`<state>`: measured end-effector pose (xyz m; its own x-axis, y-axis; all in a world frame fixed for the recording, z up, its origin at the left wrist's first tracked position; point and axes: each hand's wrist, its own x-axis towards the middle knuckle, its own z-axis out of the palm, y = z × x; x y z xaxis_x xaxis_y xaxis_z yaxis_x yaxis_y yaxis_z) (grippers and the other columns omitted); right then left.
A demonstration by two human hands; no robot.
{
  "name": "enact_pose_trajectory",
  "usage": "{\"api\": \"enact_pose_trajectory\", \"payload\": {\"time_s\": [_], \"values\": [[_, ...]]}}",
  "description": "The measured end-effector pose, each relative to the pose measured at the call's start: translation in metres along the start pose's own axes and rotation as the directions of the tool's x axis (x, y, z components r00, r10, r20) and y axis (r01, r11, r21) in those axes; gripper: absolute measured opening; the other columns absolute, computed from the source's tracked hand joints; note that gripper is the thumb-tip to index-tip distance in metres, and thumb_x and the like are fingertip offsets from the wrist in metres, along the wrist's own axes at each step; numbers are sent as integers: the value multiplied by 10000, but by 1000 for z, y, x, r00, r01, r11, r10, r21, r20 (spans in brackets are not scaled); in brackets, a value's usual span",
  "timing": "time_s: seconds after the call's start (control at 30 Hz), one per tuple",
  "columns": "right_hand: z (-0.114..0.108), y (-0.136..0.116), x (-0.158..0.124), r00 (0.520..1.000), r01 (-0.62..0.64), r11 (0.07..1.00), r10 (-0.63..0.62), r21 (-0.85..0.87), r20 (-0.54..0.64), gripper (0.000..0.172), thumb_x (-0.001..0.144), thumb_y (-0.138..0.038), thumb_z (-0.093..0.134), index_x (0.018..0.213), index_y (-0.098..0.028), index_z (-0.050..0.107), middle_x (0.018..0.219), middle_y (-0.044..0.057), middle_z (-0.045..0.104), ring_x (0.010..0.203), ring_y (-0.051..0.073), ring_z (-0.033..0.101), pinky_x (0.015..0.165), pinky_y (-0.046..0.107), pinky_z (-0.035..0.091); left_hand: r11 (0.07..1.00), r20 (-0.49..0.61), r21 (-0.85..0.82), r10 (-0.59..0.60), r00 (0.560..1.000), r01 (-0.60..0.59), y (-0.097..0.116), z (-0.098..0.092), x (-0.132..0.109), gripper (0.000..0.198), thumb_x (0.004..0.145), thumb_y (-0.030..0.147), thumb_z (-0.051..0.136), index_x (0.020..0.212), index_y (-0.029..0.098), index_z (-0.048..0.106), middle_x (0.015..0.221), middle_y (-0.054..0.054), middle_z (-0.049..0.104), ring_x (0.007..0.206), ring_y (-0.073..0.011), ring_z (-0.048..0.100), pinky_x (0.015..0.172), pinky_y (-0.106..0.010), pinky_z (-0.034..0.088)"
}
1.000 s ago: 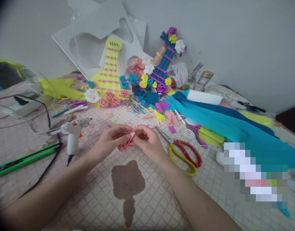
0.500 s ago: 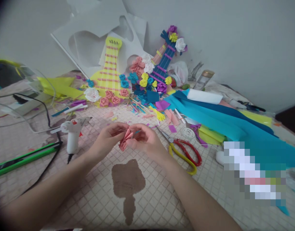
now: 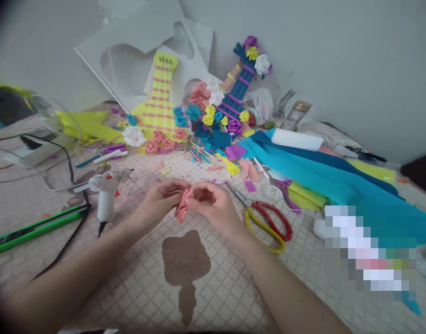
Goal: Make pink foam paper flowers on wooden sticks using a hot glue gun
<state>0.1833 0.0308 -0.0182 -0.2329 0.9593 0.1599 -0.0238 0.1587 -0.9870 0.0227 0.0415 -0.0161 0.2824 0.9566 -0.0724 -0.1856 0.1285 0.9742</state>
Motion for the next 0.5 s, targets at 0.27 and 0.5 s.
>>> {"api": "enact_pose_trajectory", "payload": {"time_s": [0.27,0.5], "values": [[-2,0,1,996,39,999,-40,-6,-82,119,711,-251,704,767,-207,609,733,-15,604,691,113,572,641,254,465,979,133,-175,-86,987,109,3,0,-2,263,689,340,719,851,137,674,633,8,580,498,-67,491,477,-205,401],[-3,-2,2,985,154,987,-157,-44,-73,69,731,-210,675,734,-203,606,860,10,602,832,138,580,754,287,470,969,107,-225,-77,991,100,4,0,0,207,694,297,731,834,150,689,687,6,616,551,-68,521,531,-211,421]]}}
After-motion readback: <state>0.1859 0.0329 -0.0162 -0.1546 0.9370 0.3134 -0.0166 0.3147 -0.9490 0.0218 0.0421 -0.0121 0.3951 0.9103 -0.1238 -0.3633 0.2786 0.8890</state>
